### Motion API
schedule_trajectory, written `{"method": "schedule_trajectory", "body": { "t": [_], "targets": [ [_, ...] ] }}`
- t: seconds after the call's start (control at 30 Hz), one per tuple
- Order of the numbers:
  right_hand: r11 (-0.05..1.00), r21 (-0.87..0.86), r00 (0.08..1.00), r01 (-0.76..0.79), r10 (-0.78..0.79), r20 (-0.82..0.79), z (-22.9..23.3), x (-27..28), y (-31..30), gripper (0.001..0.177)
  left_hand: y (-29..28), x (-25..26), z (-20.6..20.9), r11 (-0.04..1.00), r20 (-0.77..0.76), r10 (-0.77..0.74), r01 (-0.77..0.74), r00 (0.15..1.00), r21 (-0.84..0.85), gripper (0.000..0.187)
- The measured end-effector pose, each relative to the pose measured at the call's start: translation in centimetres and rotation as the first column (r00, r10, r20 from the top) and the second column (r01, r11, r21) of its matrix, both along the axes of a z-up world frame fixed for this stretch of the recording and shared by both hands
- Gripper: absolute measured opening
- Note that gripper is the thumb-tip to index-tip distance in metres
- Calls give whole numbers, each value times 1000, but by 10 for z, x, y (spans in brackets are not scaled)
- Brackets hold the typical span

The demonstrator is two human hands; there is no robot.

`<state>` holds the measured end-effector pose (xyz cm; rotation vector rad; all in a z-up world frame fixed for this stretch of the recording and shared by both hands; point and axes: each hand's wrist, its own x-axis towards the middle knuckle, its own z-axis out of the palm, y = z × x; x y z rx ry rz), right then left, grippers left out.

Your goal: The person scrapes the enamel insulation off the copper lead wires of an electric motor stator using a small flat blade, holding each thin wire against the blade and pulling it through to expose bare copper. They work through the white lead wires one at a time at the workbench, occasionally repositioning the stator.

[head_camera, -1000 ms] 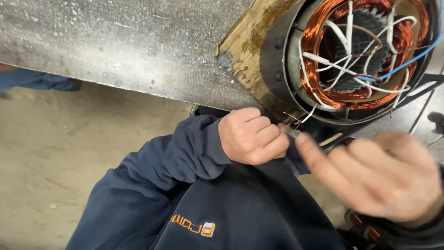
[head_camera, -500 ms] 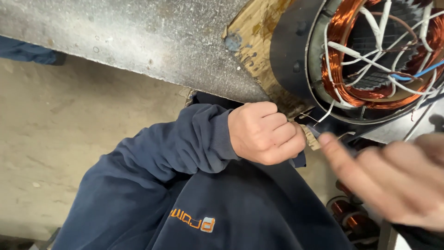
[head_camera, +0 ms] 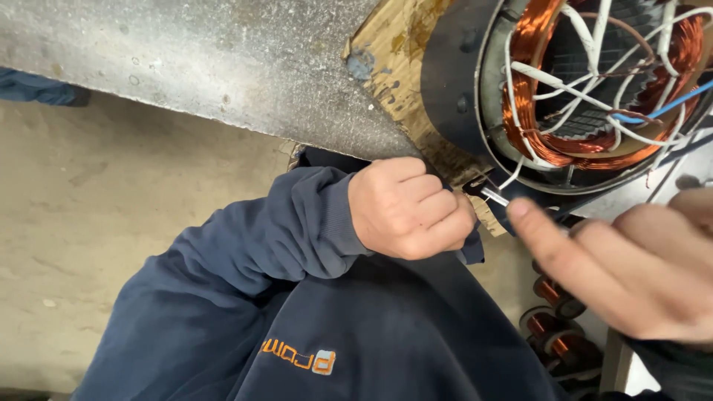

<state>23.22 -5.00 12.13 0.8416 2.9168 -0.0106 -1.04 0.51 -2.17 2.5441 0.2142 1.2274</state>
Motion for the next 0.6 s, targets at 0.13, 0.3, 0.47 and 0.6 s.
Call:
{"method": "schedule_trajectory", "body": {
  "t": [0.13,0.3,0.47,0.6],
  "targets": [
    [986,11,983,164,-163,-83,-2,2,-14,39,4,-1,3,1000,29,10,-9,1000,-26,12],
    [754,-336,271,565,-554,-787,-77,-46,-99,25,11,-5,14,969,-25,10,-16,1000,-246,12],
    [595,-705,-311,386,-636,-706,-184,-118,-136,17,15,0,29,964,-178,3,-50,984,-262,14],
    [539,-774,-459,332,-624,-632,-231,-139,-123,20,18,5,38,983,-274,-1,-49,962,-177,15]
  ]
}}
